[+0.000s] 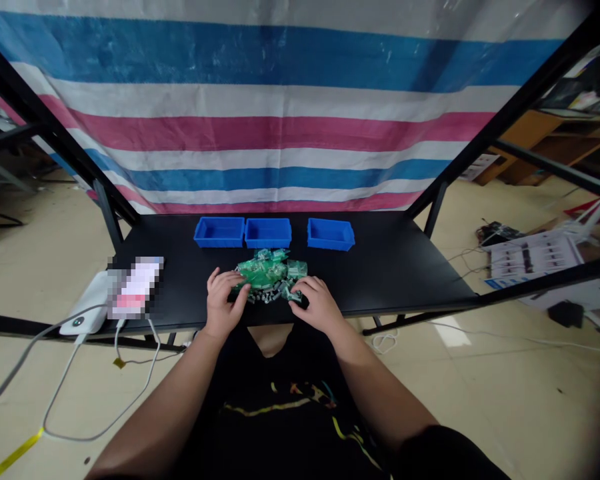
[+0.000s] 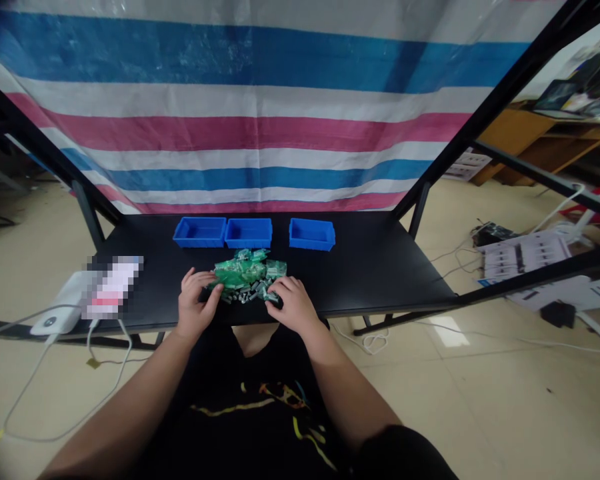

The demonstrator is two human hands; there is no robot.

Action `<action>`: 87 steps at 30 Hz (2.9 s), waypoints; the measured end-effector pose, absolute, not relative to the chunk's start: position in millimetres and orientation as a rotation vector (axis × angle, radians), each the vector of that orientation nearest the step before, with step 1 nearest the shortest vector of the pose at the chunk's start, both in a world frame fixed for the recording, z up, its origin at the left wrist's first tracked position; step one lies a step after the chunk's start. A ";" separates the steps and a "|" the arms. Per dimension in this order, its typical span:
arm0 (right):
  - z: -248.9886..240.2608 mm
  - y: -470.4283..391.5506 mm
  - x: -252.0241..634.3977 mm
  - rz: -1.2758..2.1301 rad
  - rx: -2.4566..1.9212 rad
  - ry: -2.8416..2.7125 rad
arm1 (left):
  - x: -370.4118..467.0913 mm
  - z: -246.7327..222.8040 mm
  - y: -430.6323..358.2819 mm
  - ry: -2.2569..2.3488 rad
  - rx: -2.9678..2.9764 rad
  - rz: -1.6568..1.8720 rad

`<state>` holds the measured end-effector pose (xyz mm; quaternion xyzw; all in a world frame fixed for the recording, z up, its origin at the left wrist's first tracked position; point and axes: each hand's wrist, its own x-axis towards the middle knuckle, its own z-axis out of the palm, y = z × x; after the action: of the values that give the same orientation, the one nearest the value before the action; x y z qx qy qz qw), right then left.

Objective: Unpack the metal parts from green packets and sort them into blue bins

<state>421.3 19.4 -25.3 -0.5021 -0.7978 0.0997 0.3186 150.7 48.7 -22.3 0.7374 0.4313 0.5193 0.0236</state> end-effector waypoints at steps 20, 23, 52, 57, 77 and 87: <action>-25.5 19.1 425.5 0.281 -1.295 -2.117 | 177.2 -29.3 30.0 1.672 2.322 1.328; -21.6 14.4 420.4 0.255 -1.290 -2.146 | 180.3 -31.7 30.5 1.626 2.391 1.313; -32.7 5.3 383.7 0.189 -1.401 -1.967 | 159.1 -37.9 3.3 1.550 2.564 1.160; -33.6 7.1 381.1 0.166 -1.415 -1.932 | 160.4 -37.2 6.4 1.576 2.548 1.109; -29.4 3.6 376.2 0.121 -1.376 -1.959 | 161.7 -38.3 3.1 1.449 2.602 1.099; -32.6 4.1 377.8 0.094 -1.333 -1.966 | 161.9 -33.2 1.4 1.424 2.613 1.030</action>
<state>377.8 4.1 -32.6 -0.5204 -0.7673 0.0366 0.3731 161.9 1.4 -33.2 0.8297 0.4523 0.3270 -0.0038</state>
